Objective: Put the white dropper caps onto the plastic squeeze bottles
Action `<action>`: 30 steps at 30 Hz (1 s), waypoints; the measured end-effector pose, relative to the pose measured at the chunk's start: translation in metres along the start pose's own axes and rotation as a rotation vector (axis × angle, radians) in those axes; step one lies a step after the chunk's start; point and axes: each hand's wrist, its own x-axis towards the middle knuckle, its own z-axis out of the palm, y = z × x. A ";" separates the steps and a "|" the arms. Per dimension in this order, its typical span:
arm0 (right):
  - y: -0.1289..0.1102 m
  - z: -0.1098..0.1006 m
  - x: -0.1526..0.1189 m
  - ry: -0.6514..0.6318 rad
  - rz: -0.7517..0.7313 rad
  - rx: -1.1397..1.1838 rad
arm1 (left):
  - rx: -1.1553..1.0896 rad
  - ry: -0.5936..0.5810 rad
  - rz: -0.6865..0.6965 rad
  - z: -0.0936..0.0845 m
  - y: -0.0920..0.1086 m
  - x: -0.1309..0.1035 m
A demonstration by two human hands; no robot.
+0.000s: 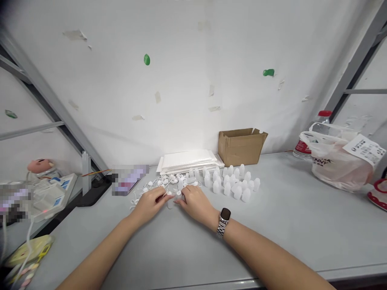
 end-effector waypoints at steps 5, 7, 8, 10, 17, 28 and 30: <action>-0.002 -0.004 -0.004 -0.040 -0.015 0.041 | -0.067 -0.078 0.015 0.000 0.000 -0.003; -0.002 -0.006 -0.007 -0.062 -0.036 0.053 | -0.130 -0.112 0.015 -0.002 0.000 -0.004; -0.003 -0.008 -0.008 -0.073 -0.046 0.060 | -0.167 -0.131 0.014 -0.003 0.000 -0.005; -0.004 -0.009 -0.010 -0.099 -0.062 0.074 | -0.233 -0.167 0.010 -0.005 0.001 -0.005; -0.004 -0.007 -0.011 -0.132 -0.079 0.073 | -0.338 -0.185 0.019 -0.011 0.004 -0.003; -0.005 -0.011 -0.016 -0.213 -0.079 0.112 | -0.319 -0.310 -0.129 -0.016 0.010 -0.006; -0.006 -0.012 -0.018 -0.241 -0.092 0.124 | -0.293 -0.343 -0.119 -0.018 0.013 -0.008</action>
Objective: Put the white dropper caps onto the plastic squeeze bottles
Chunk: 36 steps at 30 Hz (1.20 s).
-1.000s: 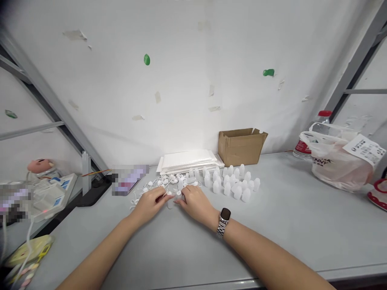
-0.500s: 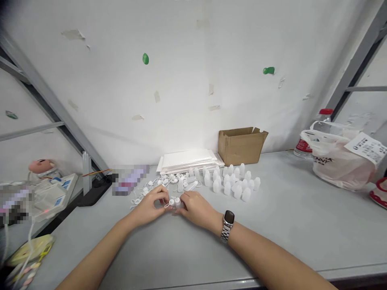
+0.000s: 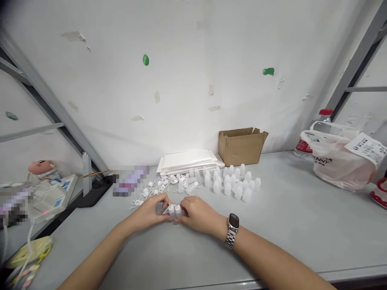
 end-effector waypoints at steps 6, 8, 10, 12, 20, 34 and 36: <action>0.004 -0.026 -0.004 -0.062 -0.021 0.153 | -0.030 -0.031 -0.004 -0.005 0.000 -0.003; 0.011 -0.039 -0.004 -0.083 0.044 0.310 | -0.056 -0.056 -0.006 -0.013 -0.004 -0.005; 0.020 -0.046 -0.001 -0.029 0.144 0.393 | -0.049 -0.084 -0.007 -0.023 -0.008 -0.007; 0.028 -0.043 0.003 0.059 0.234 0.353 | -0.025 -0.077 -0.023 -0.030 -0.013 -0.008; 0.034 -0.007 0.019 0.128 0.302 -0.051 | 0.481 0.317 0.243 0.006 -0.022 0.024; 0.023 -0.011 0.011 0.114 0.346 -0.381 | 0.558 0.412 0.107 0.016 -0.025 0.036; 0.024 -0.011 0.010 0.136 0.319 -0.400 | 0.533 0.426 0.085 0.017 -0.026 0.037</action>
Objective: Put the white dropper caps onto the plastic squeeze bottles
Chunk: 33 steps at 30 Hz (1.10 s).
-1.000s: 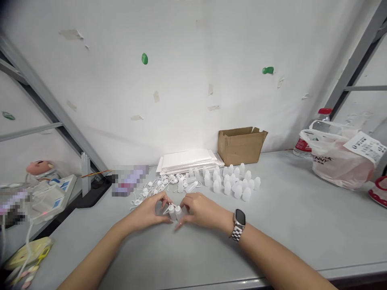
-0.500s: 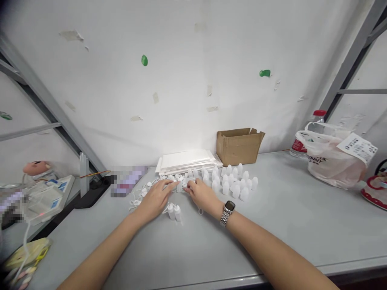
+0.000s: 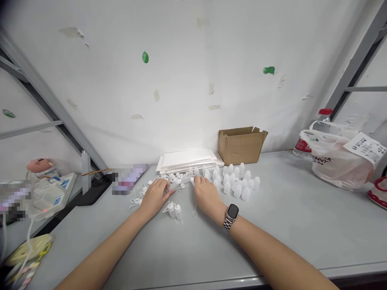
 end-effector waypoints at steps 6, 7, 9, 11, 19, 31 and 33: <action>0.004 0.003 0.000 0.187 -0.030 0.137 | -0.097 -0.002 -0.006 0.007 -0.002 0.000; 0.004 0.002 0.000 0.192 -0.015 0.240 | -0.092 -0.001 -0.005 0.006 -0.002 0.000; 0.004 -0.001 0.001 0.158 0.021 0.476 | -0.123 0.025 -0.030 0.002 -0.002 0.000; 0.004 -0.005 0.000 0.099 0.058 0.680 | -0.293 0.045 -0.133 -0.002 -0.003 -0.002; -0.004 -0.011 -0.006 -0.025 0.045 0.735 | -0.928 -0.261 -0.286 -0.019 -0.004 -0.012; 0.003 -0.016 -0.008 -0.086 -0.112 0.479 | -0.689 -0.359 -0.205 -0.033 -0.009 -0.017; 0.017 -0.034 -0.008 -0.096 -0.072 0.519 | -0.600 -0.396 -0.236 -0.044 -0.019 -0.018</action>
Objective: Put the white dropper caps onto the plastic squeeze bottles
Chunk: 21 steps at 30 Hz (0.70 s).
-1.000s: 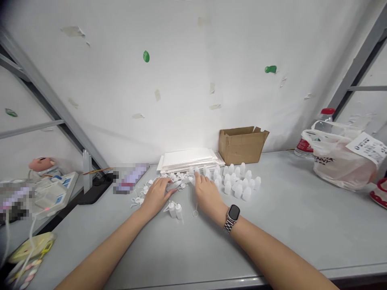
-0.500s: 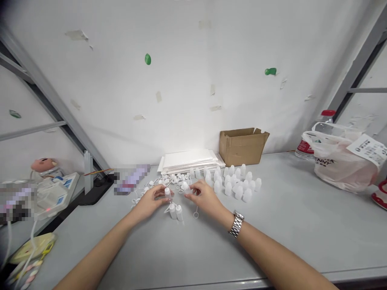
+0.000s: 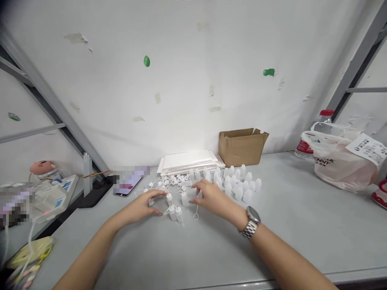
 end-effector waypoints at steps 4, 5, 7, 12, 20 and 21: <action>0.007 -0.042 -0.006 0.221 0.195 -0.141 | 0.140 0.215 -0.029 -0.021 -0.009 -0.004; 0.009 -0.046 -0.007 0.242 0.231 -0.224 | 0.173 0.262 -0.033 -0.023 -0.011 -0.003; 0.013 -0.048 -0.008 0.230 0.268 -0.407 | 0.236 0.296 -0.064 -0.023 -0.015 -0.001; 0.017 -0.028 -0.005 0.135 0.236 -0.709 | 0.343 0.288 -0.164 -0.010 -0.020 0.005; 0.020 -0.023 -0.002 0.148 0.253 -0.646 | 0.358 0.364 -0.074 0.010 -0.009 0.010; 0.019 -0.023 -0.002 0.155 0.254 -0.630 | 0.348 0.377 -0.059 0.011 -0.007 0.010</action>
